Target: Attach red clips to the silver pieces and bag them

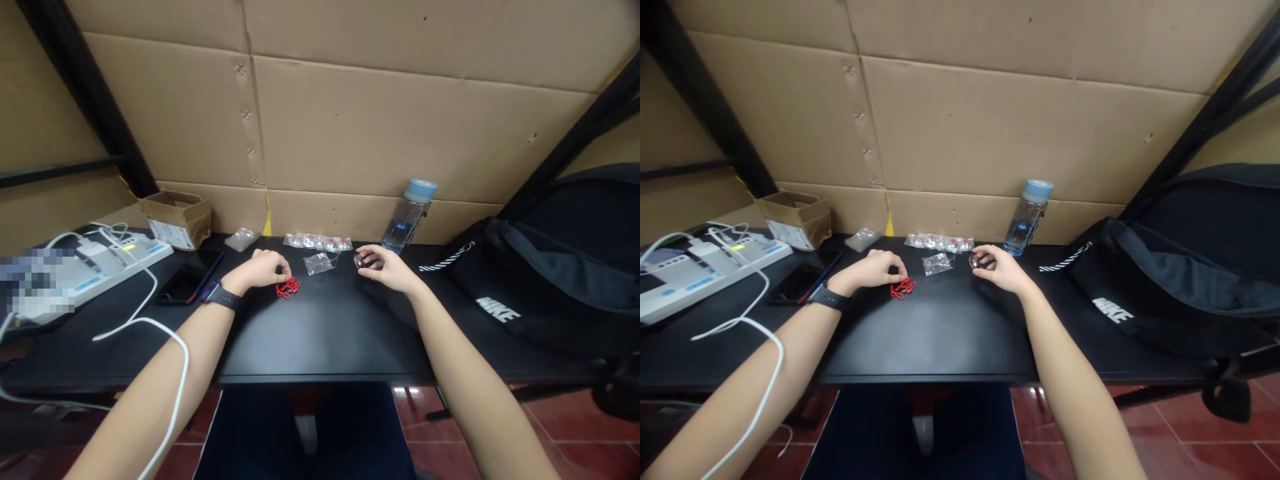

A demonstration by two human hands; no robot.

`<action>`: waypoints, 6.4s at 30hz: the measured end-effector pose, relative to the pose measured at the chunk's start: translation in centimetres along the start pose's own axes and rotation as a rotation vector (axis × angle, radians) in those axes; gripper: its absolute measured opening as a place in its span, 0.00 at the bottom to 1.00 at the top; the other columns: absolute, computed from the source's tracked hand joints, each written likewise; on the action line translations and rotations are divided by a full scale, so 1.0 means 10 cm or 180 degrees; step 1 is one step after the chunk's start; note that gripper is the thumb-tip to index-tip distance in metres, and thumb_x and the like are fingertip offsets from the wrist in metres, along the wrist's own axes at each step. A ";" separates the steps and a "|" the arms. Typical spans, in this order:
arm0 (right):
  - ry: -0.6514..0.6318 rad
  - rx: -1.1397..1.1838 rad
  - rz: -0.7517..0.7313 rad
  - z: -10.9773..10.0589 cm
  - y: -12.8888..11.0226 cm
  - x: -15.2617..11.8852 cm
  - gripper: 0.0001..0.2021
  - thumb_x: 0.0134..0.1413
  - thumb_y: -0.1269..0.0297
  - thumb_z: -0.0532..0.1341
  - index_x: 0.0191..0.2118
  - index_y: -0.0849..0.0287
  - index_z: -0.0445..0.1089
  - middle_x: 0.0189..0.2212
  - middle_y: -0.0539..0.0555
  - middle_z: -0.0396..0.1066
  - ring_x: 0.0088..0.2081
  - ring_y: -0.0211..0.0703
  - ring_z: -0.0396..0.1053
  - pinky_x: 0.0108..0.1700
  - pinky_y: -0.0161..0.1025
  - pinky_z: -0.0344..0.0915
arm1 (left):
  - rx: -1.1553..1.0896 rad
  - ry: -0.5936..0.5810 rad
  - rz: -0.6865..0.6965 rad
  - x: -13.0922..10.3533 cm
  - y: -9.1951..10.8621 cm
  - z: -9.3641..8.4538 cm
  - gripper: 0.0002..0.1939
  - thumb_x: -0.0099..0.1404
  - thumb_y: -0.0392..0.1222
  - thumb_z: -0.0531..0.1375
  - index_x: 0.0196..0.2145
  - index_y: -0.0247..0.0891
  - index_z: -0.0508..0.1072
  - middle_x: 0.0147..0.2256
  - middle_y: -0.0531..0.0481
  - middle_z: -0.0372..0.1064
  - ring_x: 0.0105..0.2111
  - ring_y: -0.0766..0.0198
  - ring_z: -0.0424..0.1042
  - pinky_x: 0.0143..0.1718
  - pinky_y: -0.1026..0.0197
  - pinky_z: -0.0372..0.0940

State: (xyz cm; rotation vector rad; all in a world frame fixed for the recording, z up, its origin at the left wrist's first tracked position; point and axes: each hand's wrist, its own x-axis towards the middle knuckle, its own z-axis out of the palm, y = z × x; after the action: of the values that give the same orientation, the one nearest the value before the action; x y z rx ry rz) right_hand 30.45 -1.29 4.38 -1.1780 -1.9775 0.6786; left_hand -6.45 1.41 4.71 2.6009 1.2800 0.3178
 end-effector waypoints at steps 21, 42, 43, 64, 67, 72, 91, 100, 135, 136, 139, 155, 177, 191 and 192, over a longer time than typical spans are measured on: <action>-0.0080 0.2097 0.0120 0.61 -0.40 0.01 0.27 0.42 0.61 0.76 0.52 0.52 0.74 0.50 0.55 0.74 0.48 0.48 0.74 0.56 0.50 0.70 | -0.0408 0.1637 0.0000 0.03 0.78 0.16 0.12 0.71 0.50 0.58 0.39 0.46 0.80 0.44 0.48 0.79 0.50 0.51 0.69 0.50 0.48 0.55; -0.0275 0.2160 0.0077 0.66 -0.38 -0.01 0.29 0.40 0.63 0.77 0.52 0.52 0.74 0.52 0.55 0.74 0.49 0.49 0.75 0.58 0.53 0.71 | -0.0889 0.1704 -0.0103 0.05 0.96 0.30 0.08 0.66 0.50 0.65 0.39 0.49 0.83 0.43 0.49 0.79 0.52 0.51 0.70 0.51 0.45 0.55; -0.0267 0.2165 0.0080 0.66 -0.38 -0.01 0.29 0.40 0.63 0.77 0.52 0.52 0.74 0.52 0.55 0.74 0.49 0.49 0.75 0.58 0.53 0.70 | -0.0896 0.1698 -0.0099 0.05 0.95 0.31 0.07 0.66 0.49 0.65 0.37 0.50 0.83 0.43 0.50 0.79 0.52 0.51 0.70 0.52 0.45 0.54; -0.0214 0.1923 -0.0194 0.70 -0.37 -0.01 0.29 0.41 0.63 0.77 0.53 0.54 0.74 0.51 0.57 0.75 0.49 0.49 0.75 0.57 0.50 0.70 | -0.0229 0.1926 0.0438 0.07 0.84 0.39 0.08 0.70 0.48 0.62 0.38 0.47 0.81 0.39 0.50 0.81 0.50 0.53 0.67 0.50 0.45 0.46; -0.0141 0.1815 -0.0273 0.71 -0.39 -0.01 0.30 0.42 0.63 0.76 0.54 0.54 0.73 0.51 0.57 0.75 0.50 0.49 0.74 0.56 0.50 0.71 | -0.0119 0.2025 0.0501 0.06 0.85 0.40 0.09 0.71 0.48 0.61 0.37 0.48 0.82 0.41 0.50 0.80 0.51 0.52 0.66 0.49 0.45 0.46; -0.0014 0.1802 -0.0341 0.71 -0.42 -0.01 0.28 0.40 0.63 0.77 0.51 0.54 0.72 0.49 0.57 0.76 0.47 0.48 0.76 0.54 0.48 0.72 | 0.0047 0.2339 0.0390 0.06 0.88 0.39 0.07 0.68 0.48 0.64 0.34 0.50 0.83 0.49 0.49 0.74 0.55 0.49 0.61 0.48 0.46 0.48; 0.0061 0.0859 -0.0659 0.63 -0.42 -0.01 0.07 0.58 0.59 0.67 0.37 0.56 0.79 0.47 0.58 0.75 0.47 0.48 0.76 0.51 0.47 0.75 | 0.0406 0.2346 0.0494 0.02 0.92 0.40 0.08 0.68 0.48 0.63 0.34 0.49 0.82 0.48 0.47 0.72 0.55 0.49 0.60 0.47 0.45 0.48; 0.0224 -0.0154 -0.0715 0.61 -0.46 -0.02 0.05 0.57 0.66 0.65 0.34 0.54 0.80 0.46 0.55 0.77 0.44 0.46 0.76 0.50 0.44 0.72 | 0.0648 0.2358 0.0646 0.02 0.96 0.45 0.10 0.70 0.48 0.61 0.34 0.47 0.81 0.48 0.46 0.72 0.56 0.49 0.60 0.47 0.44 0.48; 0.0229 -0.0674 -0.1332 0.48 -0.60 -0.05 0.03 0.51 0.70 0.65 0.28 0.56 0.73 0.47 0.57 0.70 0.48 0.50 0.70 0.53 0.48 0.68 | -0.0396 0.1177 0.0568 0.04 0.97 0.40 0.07 0.66 0.51 0.65 0.35 0.51 0.83 0.52 0.49 0.71 0.55 0.48 0.58 0.50 0.44 0.55; 0.0209 -0.0658 -0.1330 0.48 -0.60 -0.05 0.03 0.51 0.70 0.64 0.28 0.56 0.74 0.47 0.57 0.70 0.47 0.50 0.70 0.52 0.48 0.68 | -0.0405 0.1184 0.0581 0.03 0.96 0.39 0.07 0.66 0.50 0.65 0.35 0.51 0.83 0.52 0.50 0.71 0.55 0.48 0.58 0.50 0.44 0.55; 0.0071 -0.0619 -0.1301 0.48 -0.58 -0.04 0.04 0.52 0.70 0.64 0.30 0.55 0.75 0.46 0.56 0.71 0.48 0.49 0.71 0.53 0.48 0.68 | -0.0461 0.1164 0.0535 0.02 0.94 0.37 0.05 0.64 0.48 0.66 0.35 0.50 0.83 0.51 0.49 0.70 0.54 0.48 0.59 0.50 0.44 0.56; 0.0016 -0.1065 -0.0731 0.18 -0.22 0.01 0.08 0.54 0.68 0.64 0.40 0.55 0.77 0.44 0.56 0.73 0.42 0.47 0.73 0.43 0.43 0.70 | -0.0355 0.0821 0.0641 0.02 0.91 0.45 0.06 0.61 0.48 0.67 0.30 0.46 0.81 0.49 0.47 0.70 0.53 0.48 0.60 0.52 0.44 0.56; -0.0477 -0.1368 0.0170 -0.29 0.33 -0.08 0.18 0.46 0.72 0.69 0.46 0.54 0.78 0.43 0.53 0.80 0.38 0.47 0.77 0.45 0.42 0.72 | -0.1063 -0.0846 0.0117 -0.14 -0.37 -0.08 0.18 0.56 0.52 0.68 0.41 0.41 0.80 0.42 0.49 0.79 0.42 0.58 0.76 0.45 0.62 0.64; -0.0074 -0.0398 -0.0172 -0.01 -0.04 -0.01 0.19 0.50 0.65 0.69 0.50 0.54 0.75 0.49 0.58 0.75 0.46 0.50 0.74 0.44 0.45 0.73 | -0.0459 0.0224 -0.0523 -0.31 -0.49 -0.24 0.10 0.60 0.48 0.65 0.35 0.40 0.79 0.36 0.50 0.80 0.35 0.58 0.77 0.38 0.61 0.66; -0.0015 -0.0322 -0.0228 0.04 -0.08 -0.01 0.20 0.50 0.65 0.69 0.50 0.54 0.75 0.49 0.58 0.75 0.46 0.50 0.74 0.45 0.45 0.72 | -0.0500 0.0547 -0.0472 -0.31 -0.43 -0.25 0.10 0.62 0.48 0.64 0.37 0.41 0.79 0.37 0.49 0.80 0.37 0.58 0.77 0.40 0.60 0.66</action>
State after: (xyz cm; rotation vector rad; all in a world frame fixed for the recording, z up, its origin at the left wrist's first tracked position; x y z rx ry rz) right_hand 29.80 -1.71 4.71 -1.1595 -2.0684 0.5509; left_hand -12.27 1.80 5.52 2.3754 1.4316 0.5999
